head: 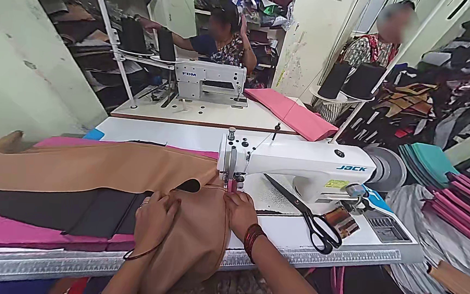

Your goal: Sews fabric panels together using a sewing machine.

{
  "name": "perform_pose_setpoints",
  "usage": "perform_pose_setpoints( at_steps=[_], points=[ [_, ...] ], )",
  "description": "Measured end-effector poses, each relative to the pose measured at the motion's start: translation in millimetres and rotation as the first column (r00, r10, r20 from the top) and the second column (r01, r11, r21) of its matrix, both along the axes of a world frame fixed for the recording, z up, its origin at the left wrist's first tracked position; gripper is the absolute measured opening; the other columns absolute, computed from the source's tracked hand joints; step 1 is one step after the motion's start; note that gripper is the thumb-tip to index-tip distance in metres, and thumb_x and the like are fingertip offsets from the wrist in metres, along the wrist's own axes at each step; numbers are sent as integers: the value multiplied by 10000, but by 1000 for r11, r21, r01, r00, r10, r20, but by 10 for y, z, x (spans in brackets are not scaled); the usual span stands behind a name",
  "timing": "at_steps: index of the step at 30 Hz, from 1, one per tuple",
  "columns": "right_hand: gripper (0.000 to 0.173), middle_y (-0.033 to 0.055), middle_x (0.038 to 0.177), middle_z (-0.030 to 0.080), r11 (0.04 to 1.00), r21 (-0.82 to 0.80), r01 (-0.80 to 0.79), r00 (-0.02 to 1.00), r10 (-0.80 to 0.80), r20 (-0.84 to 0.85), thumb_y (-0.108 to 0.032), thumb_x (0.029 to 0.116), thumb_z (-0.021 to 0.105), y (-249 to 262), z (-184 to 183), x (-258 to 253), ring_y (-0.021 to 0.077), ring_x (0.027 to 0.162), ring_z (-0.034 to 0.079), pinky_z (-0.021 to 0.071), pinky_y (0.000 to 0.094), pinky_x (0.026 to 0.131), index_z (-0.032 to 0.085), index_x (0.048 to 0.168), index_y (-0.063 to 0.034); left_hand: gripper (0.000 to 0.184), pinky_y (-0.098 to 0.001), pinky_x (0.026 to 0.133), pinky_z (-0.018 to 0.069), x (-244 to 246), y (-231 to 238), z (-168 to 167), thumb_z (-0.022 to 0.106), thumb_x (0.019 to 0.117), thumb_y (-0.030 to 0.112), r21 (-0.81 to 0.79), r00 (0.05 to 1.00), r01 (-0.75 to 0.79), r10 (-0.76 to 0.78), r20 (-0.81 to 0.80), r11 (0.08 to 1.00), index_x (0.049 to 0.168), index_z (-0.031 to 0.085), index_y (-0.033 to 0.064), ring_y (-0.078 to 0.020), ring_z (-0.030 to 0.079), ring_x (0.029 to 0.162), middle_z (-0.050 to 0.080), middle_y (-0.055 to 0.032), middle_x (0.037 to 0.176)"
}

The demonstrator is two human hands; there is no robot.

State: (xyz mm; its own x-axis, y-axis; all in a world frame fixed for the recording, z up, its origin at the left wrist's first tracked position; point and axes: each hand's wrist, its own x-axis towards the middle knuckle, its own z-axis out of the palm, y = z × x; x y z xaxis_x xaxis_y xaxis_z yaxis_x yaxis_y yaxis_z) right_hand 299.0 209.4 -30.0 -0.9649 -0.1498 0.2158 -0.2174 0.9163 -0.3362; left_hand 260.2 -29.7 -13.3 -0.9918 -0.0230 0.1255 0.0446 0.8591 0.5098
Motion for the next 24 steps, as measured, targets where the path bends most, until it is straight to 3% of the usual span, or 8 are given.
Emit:
perform_pose_setpoints(
  at_steps=[6, 10, 16, 19, 24],
  points=[
    [429, 55, 1487, 588, 998, -59, 18, 995, -12, 98, -25, 999, 465, 10, 18, -27, 298, 1433, 480, 337, 532, 1189, 654, 1379, -86, 373, -686, 1016, 383, -110, 43, 6, 627, 1020, 292, -31, 999, -36, 37, 30, 999, 1076, 725, -63, -501, 553, 1218, 613, -302, 1239],
    [382, 86, 1377, 669, 995, -100, 4, 999, -8, -32, 11, 939, 535, 19, -16, 5, 333, 1348, 563, 407, 550, 1128, 737, 1254, -68, 371, -684, 1005, 391, -144, 70, 10, 633, 1017, 292, -33, 999, -44, 45, 20, 998, 1081, 729, -61, -510, 552, 1212, 620, -302, 1222],
    [408, 188, 1427, 599, 996, -4, 86, 993, -85, 75, -75, 992, 512, -27, 29, -56, 406, 1394, 489, 360, 570, 1160, 675, 1364, -116, 385, -690, 1018, 380, -211, 148, 40, 613, 1031, 299, -51, 997, -69, 71, 37, 996, 1087, 717, -67, -508, 540, 1244, 602, -309, 1259],
    [444, 168, 1479, 557, 994, -10, 108, 979, -105, 176, -88, 1010, 481, -16, 70, -88, 381, 1431, 446, 325, 558, 1184, 627, 1425, -151, 378, -697, 1027, 373, -254, 184, 60, 606, 1034, 290, -44, 996, -79, 81, 35, 996, 1113, 719, -62, -513, 538, 1250, 596, -316, 1286],
    [422, 140, 1421, 617, 992, -84, 90, 989, -79, 127, -49, 997, 497, 26, 30, -90, 335, 1395, 505, 367, 519, 1172, 671, 1372, -129, 382, -701, 1041, 366, -328, 211, 70, 597, 1037, 288, -39, 996, -80, 81, 30, 996, 1135, 714, -62, -509, 535, 1270, 585, -317, 1326]
  ],
)
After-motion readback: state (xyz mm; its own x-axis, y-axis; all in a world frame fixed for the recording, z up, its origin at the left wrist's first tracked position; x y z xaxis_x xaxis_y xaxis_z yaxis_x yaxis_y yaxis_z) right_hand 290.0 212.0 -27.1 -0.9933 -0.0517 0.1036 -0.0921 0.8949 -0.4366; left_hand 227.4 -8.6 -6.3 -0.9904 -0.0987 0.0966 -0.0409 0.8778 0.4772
